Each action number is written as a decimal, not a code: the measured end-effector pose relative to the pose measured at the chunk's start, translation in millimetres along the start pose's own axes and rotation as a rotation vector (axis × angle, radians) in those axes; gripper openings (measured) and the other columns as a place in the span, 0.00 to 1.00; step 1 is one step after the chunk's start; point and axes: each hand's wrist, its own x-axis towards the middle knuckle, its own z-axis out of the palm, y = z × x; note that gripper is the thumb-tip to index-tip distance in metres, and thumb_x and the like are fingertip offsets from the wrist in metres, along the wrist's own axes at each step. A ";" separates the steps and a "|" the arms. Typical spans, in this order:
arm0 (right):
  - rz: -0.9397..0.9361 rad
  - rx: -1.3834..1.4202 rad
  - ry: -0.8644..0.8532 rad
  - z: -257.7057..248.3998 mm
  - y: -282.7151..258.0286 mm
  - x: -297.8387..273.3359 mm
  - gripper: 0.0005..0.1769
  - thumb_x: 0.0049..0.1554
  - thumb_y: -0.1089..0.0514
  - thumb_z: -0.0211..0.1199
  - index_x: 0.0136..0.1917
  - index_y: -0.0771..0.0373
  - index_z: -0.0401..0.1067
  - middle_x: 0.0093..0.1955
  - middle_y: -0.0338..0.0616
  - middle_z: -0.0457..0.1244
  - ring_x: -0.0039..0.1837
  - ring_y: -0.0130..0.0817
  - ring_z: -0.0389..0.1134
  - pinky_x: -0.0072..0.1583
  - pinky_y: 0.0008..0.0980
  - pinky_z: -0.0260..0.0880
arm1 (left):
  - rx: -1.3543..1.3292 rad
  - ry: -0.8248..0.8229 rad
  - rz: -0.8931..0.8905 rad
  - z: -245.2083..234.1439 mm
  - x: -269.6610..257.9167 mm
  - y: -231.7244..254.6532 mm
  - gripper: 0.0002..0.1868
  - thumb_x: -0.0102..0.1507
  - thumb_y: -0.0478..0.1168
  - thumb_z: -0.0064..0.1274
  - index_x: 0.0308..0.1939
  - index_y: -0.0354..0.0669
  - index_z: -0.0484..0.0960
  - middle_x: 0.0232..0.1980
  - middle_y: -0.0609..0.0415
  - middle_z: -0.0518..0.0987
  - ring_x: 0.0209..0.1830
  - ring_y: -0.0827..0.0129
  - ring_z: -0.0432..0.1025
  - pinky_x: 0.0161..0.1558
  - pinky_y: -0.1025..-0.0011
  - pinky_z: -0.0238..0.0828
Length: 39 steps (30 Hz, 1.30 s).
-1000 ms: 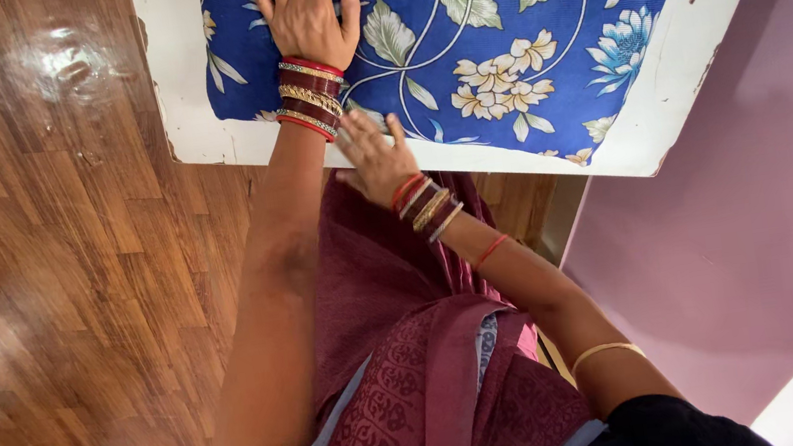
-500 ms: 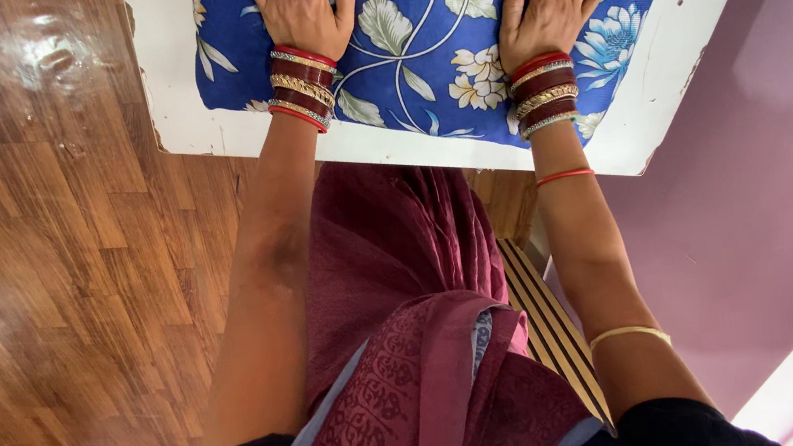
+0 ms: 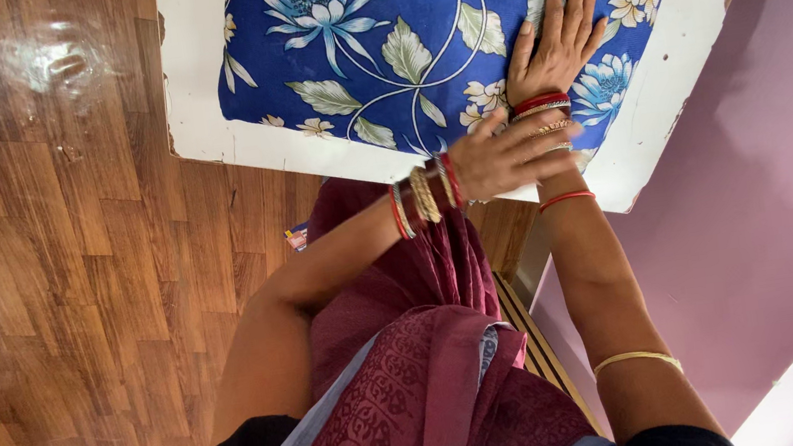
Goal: The person smooths a blue floral pillow with both hands on a white surface, then picks it up and continues to smooth it by hand.
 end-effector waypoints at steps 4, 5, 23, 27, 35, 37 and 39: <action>-0.039 0.011 0.011 -5.3 -4.1 0.4 0.33 0.69 0.42 0.40 0.82 0.54 0.58 0.85 0.47 0.45 0.86 0.46 0.41 0.82 0.56 0.29 | 0.025 -0.472 -0.384 -41.5 -89.2 -120.6 0.49 0.66 0.77 0.39 0.83 0.67 0.41 0.85 0.52 0.33 0.83 0.53 0.30 0.75 0.36 0.30; -0.034 -0.001 0.023 -8.5 -2.9 4.0 0.32 0.69 0.42 0.40 0.81 0.54 0.58 0.85 0.47 0.45 0.86 0.46 0.41 0.82 0.55 0.29 | 0.018 -0.619 -0.510 -57.6 -104.1 -134.9 0.48 0.66 0.78 0.34 0.84 0.66 0.41 0.86 0.51 0.34 0.85 0.53 0.30 0.77 0.35 0.26; -0.047 0.027 0.067 -2.4 0.0 -3.4 0.35 0.70 0.38 0.34 0.80 0.57 0.60 0.85 0.48 0.46 0.85 0.46 0.45 0.81 0.58 0.34 | 0.036 -0.260 -0.673 -55.3 -101.8 -135.8 0.42 0.69 0.70 0.37 0.82 0.62 0.49 0.84 0.47 0.42 0.84 0.57 0.38 0.79 0.46 0.35; -0.049 0.025 0.087 -0.8 -7.6 3.5 0.35 0.69 0.39 0.33 0.80 0.56 0.61 0.84 0.48 0.47 0.85 0.46 0.45 0.81 0.58 0.35 | 0.114 -0.134 -1.339 -78.7 -168.7 -182.4 0.40 0.72 0.68 0.40 0.82 0.59 0.48 0.85 0.47 0.43 0.85 0.52 0.38 0.80 0.40 0.33; -0.052 0.006 0.075 -1.9 -4.5 0.3 0.35 0.69 0.39 0.33 0.80 0.57 0.61 0.84 0.49 0.46 0.85 0.47 0.44 0.80 0.60 0.34 | 0.274 0.495 -0.846 -79.7 -65.4 -176.8 0.44 0.70 0.76 0.27 0.84 0.62 0.42 0.86 0.50 0.33 0.88 0.54 0.31 0.80 0.41 0.28; -0.055 0.017 0.073 -1.9 -5.2 1.2 0.34 0.70 0.39 0.33 0.80 0.57 0.60 0.85 0.49 0.45 0.85 0.47 0.44 0.80 0.60 0.34 | 0.243 0.299 -0.514 -74.4 -14.9 -151.2 0.44 0.70 0.75 0.31 0.84 0.64 0.44 0.85 0.47 0.33 0.87 0.54 0.31 0.80 0.36 0.26; -0.046 0.017 0.075 -2.3 -6.7 2.5 0.34 0.70 0.40 0.33 0.80 0.57 0.60 0.85 0.49 0.45 0.85 0.48 0.44 0.80 0.60 0.34 | 0.075 0.026 -0.355 -78.7 -1.4 -148.7 0.42 0.72 0.74 0.36 0.84 0.65 0.47 0.86 0.50 0.38 0.86 0.55 0.35 0.79 0.35 0.29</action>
